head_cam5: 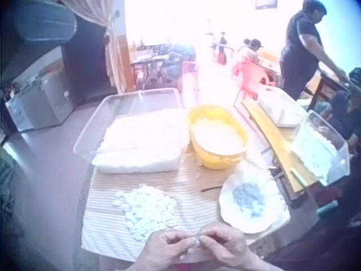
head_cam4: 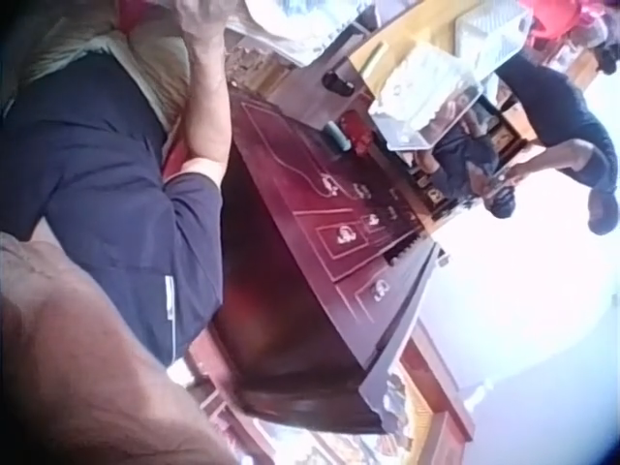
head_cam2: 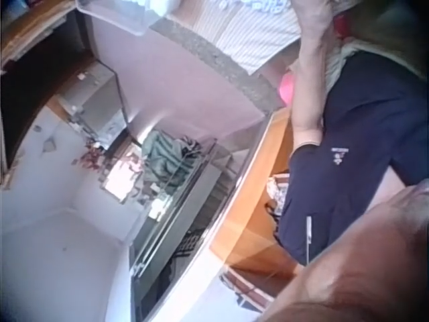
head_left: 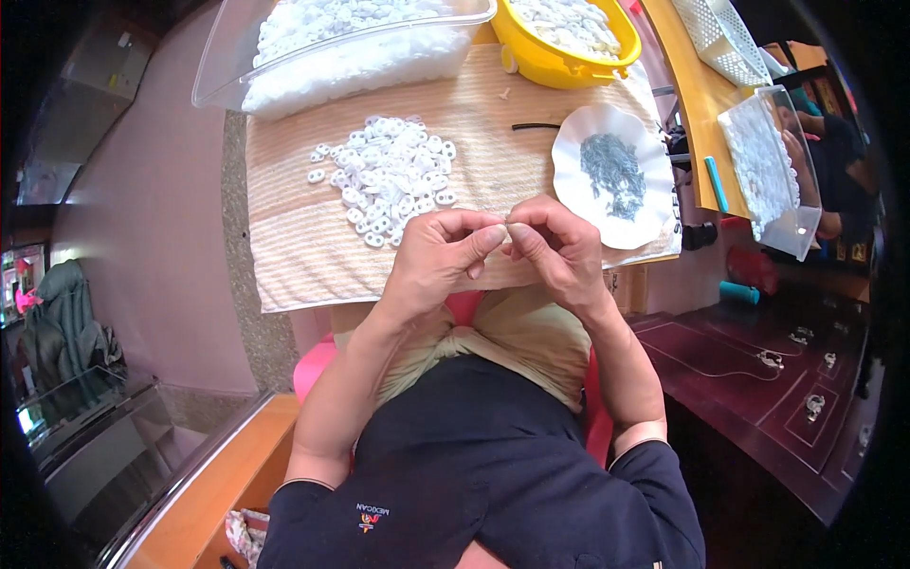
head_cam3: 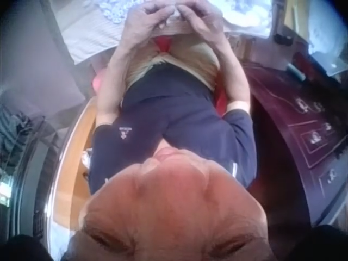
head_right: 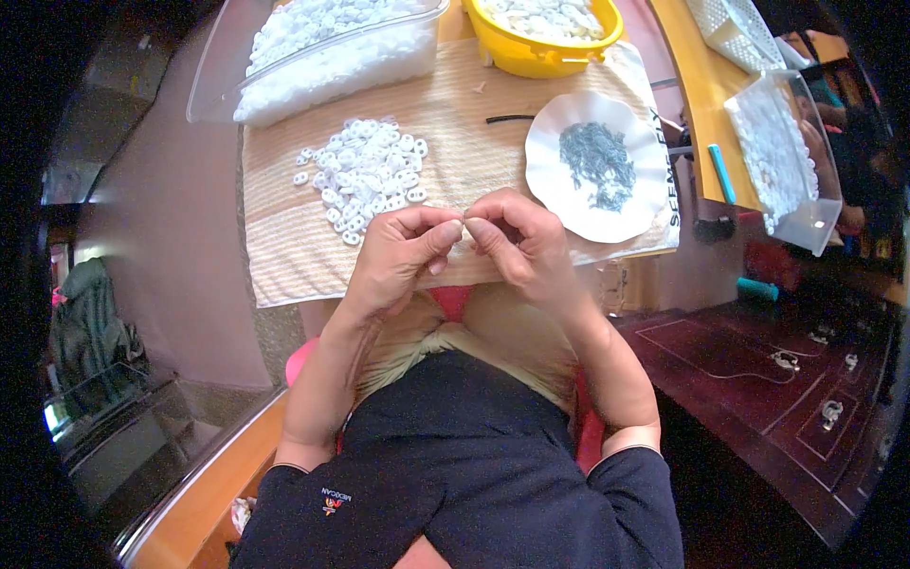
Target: Manually assembling small white plastic toggles by inserting tiny black pins into them at a workshop bench.
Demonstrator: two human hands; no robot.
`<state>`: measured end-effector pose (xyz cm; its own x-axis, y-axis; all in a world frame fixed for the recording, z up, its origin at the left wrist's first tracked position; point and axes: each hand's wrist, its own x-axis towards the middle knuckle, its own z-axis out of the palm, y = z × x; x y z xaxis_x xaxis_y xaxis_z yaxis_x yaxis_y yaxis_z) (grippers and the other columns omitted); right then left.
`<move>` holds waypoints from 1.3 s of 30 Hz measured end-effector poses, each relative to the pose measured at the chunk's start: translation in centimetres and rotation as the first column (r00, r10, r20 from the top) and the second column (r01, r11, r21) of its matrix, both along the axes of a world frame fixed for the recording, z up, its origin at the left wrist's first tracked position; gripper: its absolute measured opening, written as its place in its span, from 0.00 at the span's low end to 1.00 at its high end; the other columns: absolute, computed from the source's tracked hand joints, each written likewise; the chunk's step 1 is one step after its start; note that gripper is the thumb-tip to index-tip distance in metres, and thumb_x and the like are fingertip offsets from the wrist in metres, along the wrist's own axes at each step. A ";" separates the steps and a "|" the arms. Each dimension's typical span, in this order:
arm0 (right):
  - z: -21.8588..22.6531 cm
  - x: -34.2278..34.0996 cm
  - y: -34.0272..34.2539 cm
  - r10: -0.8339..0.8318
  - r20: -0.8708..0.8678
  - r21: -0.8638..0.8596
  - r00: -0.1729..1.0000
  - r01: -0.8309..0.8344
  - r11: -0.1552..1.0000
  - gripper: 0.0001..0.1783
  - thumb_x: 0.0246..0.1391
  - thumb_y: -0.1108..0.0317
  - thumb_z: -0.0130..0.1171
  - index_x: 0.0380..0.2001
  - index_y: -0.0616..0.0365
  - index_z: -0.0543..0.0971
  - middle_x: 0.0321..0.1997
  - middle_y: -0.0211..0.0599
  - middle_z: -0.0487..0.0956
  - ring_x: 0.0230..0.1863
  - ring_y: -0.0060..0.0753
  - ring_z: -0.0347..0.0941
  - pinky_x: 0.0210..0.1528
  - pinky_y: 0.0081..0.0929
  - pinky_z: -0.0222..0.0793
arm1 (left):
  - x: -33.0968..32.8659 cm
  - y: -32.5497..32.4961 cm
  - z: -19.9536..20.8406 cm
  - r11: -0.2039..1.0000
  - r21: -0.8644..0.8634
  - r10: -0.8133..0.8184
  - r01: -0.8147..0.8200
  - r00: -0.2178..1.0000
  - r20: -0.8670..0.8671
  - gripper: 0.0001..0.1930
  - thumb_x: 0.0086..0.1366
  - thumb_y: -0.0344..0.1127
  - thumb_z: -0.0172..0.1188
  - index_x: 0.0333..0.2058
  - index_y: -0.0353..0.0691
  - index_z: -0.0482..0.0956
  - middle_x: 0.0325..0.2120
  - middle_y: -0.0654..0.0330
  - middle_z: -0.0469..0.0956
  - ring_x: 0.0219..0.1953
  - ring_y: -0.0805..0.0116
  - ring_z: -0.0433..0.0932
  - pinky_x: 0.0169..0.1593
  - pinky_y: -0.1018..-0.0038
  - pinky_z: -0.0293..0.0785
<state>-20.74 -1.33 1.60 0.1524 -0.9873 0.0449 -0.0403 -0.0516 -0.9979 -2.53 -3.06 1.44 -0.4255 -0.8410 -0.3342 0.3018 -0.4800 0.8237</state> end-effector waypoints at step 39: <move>0.3 1.2 -0.1 0.051 -0.036 0.187 0.998 -0.043 0.981 0.08 0.59 0.75 0.55 0.38 0.69 0.78 0.31 0.33 0.79 0.31 0.19 0.74 0.35 0.16 0.71 | -0.9 2.2 -1.5 0.909 -0.377 0.254 -0.179 0.954 0.161 0.09 0.69 0.35 0.53 0.36 0.33 0.71 0.24 0.66 0.72 0.23 0.80 0.70 0.26 0.80 0.68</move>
